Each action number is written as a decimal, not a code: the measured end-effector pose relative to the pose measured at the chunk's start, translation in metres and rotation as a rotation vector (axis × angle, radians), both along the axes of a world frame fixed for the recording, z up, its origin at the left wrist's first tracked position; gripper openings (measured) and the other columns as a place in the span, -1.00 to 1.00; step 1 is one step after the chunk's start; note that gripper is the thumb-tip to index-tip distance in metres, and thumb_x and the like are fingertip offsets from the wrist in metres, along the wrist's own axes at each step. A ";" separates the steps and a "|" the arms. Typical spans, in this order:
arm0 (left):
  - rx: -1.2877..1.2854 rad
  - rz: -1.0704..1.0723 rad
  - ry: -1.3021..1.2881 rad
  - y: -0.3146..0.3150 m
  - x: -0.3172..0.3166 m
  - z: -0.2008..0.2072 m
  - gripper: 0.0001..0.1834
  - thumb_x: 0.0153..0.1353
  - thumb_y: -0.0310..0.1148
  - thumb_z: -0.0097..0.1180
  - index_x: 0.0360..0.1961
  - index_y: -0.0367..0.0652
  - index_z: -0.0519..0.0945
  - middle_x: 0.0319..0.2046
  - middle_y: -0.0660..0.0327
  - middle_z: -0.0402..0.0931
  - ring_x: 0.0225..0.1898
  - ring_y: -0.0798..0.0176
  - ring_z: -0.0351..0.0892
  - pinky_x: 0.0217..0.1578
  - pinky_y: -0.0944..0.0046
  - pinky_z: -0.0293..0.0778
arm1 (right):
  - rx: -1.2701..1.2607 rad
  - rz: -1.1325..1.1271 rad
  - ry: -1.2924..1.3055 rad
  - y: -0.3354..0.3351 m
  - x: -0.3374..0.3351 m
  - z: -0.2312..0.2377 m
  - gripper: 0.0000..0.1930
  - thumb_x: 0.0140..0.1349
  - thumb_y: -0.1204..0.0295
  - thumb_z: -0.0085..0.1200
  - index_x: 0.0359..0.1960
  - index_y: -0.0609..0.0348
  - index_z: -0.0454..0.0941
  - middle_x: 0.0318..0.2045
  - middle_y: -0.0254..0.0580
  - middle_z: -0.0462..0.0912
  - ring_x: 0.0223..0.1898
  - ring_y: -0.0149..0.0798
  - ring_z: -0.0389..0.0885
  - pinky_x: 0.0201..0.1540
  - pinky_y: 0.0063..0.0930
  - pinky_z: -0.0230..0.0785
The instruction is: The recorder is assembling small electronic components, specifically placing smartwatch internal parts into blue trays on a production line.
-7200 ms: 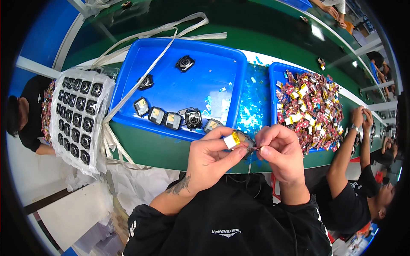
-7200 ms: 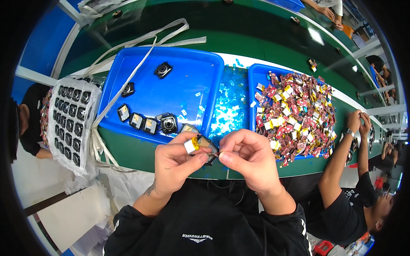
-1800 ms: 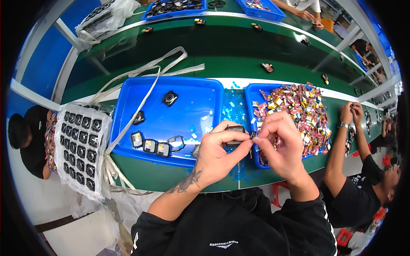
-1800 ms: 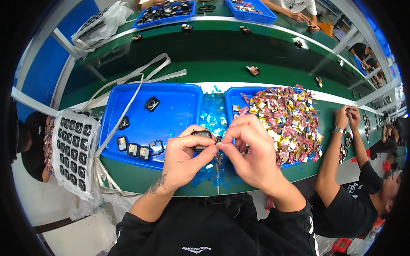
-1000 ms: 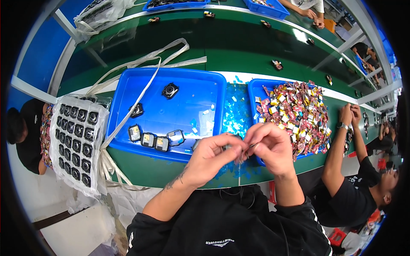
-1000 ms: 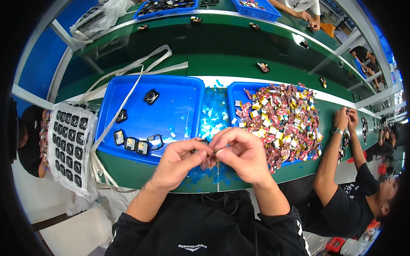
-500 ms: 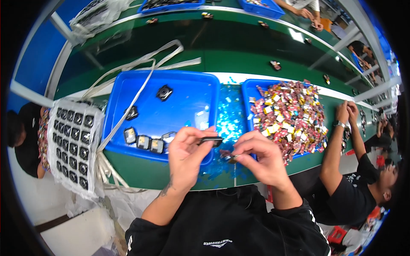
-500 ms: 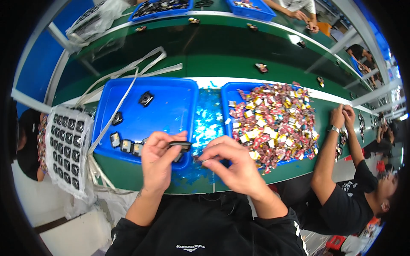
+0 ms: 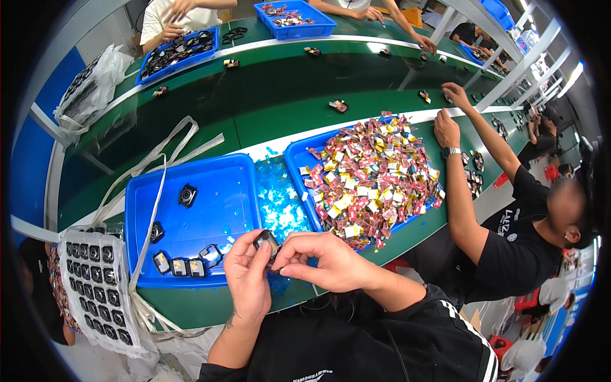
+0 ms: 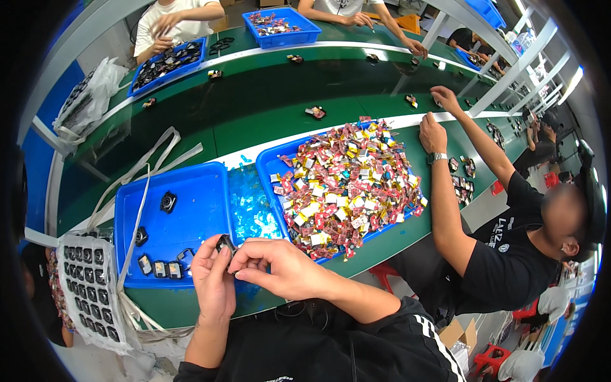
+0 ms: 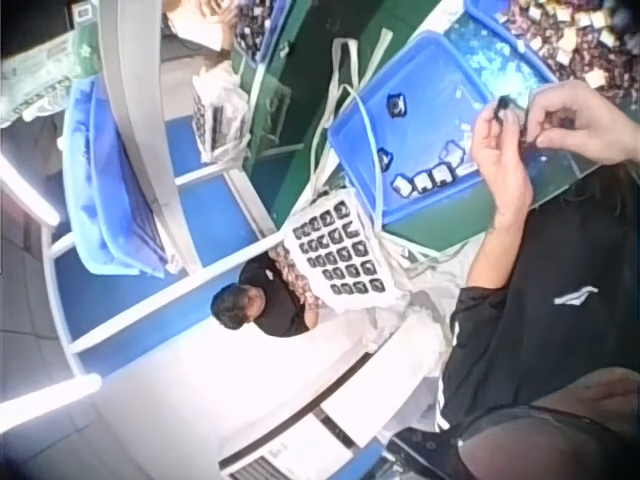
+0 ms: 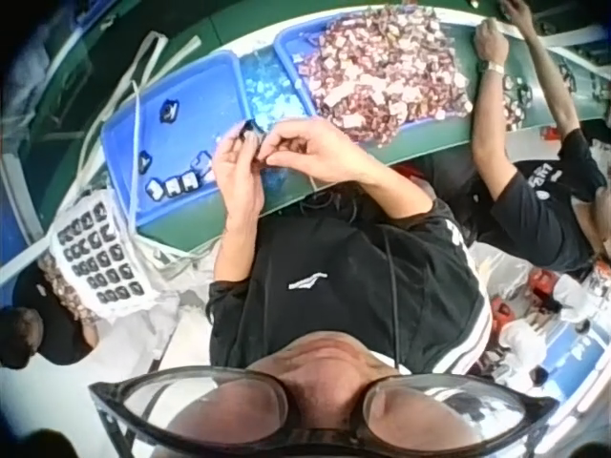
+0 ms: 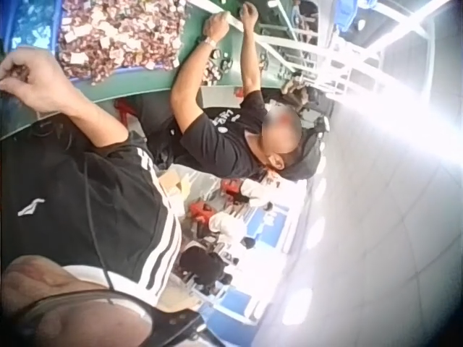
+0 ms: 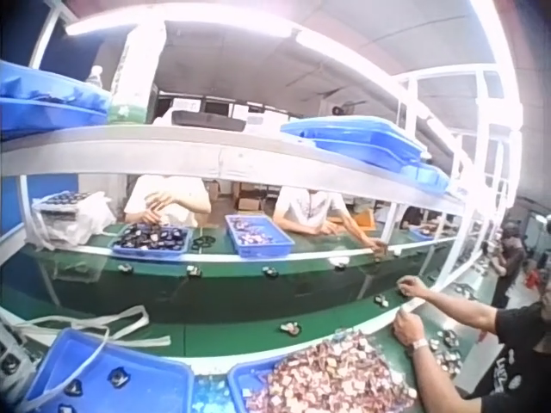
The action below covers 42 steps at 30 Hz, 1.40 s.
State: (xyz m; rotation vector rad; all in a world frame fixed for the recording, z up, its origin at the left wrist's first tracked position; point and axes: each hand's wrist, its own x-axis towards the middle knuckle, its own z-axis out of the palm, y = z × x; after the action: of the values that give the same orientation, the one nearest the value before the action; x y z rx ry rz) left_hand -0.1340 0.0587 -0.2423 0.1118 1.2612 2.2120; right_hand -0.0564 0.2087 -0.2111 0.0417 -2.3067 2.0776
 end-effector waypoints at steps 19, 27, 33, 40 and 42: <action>0.012 -0.163 0.100 -0.016 0.013 -0.003 -0.61 0.34 -0.56 0.03 0.17 -0.47 0.42 -0.02 0.06 0.57 -0.01 0.24 0.60 0.05 0.21 0.56 | 0.429 -0.508 0.162 -0.011 -0.002 0.007 -0.88 0.03 0.69 0.28 -0.39 0.25 0.64 -0.52 -0.30 0.60 -0.62 -0.54 0.34 -0.59 -0.63 0.12; 0.067 -0.229 0.092 -0.022 0.010 -0.005 -0.54 0.40 -0.54 -0.04 0.28 -0.47 0.29 0.09 0.08 0.50 0.11 0.33 0.50 0.15 0.33 0.41 | 0.463 -0.412 0.166 -0.020 -0.001 0.017 -0.88 0.04 0.67 0.27 -0.37 0.24 0.65 -0.46 -0.19 0.67 -0.66 -0.39 0.44 -0.62 -0.53 0.23; 0.042 -0.192 0.120 -0.026 0.016 -0.009 -0.56 0.40 -0.52 -0.02 0.27 -0.43 0.34 -0.01 0.19 0.55 -0.02 0.49 0.49 -0.03 0.46 0.41 | 0.441 -0.402 0.088 -0.028 -0.005 0.018 -0.89 0.03 0.63 0.29 -0.39 0.22 0.66 -0.54 -0.22 0.63 -0.71 -0.41 0.37 -0.65 -0.51 0.16; 0.056 -0.143 0.096 -0.024 0.022 -0.012 -0.65 0.41 -0.48 -0.03 0.15 -0.46 0.45 -0.07 0.14 0.59 -0.08 0.43 0.55 -0.06 0.42 0.43 | 0.423 -0.417 0.050 -0.030 -0.005 0.013 -0.89 0.02 0.63 0.29 -0.40 0.22 0.66 -0.59 -0.24 0.59 -0.71 -0.44 0.35 -0.66 -0.52 0.14; 0.035 -0.133 0.100 -0.024 0.023 -0.011 -0.64 0.41 -0.48 -0.03 0.16 -0.46 0.45 -0.07 0.15 0.59 -0.09 0.43 0.54 -0.07 0.43 0.43 | 0.429 -0.420 0.036 -0.030 -0.006 0.014 -0.90 0.02 0.63 0.28 -0.40 0.23 0.66 -0.57 -0.23 0.61 -0.71 -0.43 0.36 -0.65 -0.52 0.15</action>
State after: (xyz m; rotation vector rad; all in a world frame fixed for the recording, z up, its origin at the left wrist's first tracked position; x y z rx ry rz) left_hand -0.1112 0.0347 -0.2528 0.3143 1.2311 2.1369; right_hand -0.0621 0.1792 -0.1968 -0.3563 -2.4295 1.3613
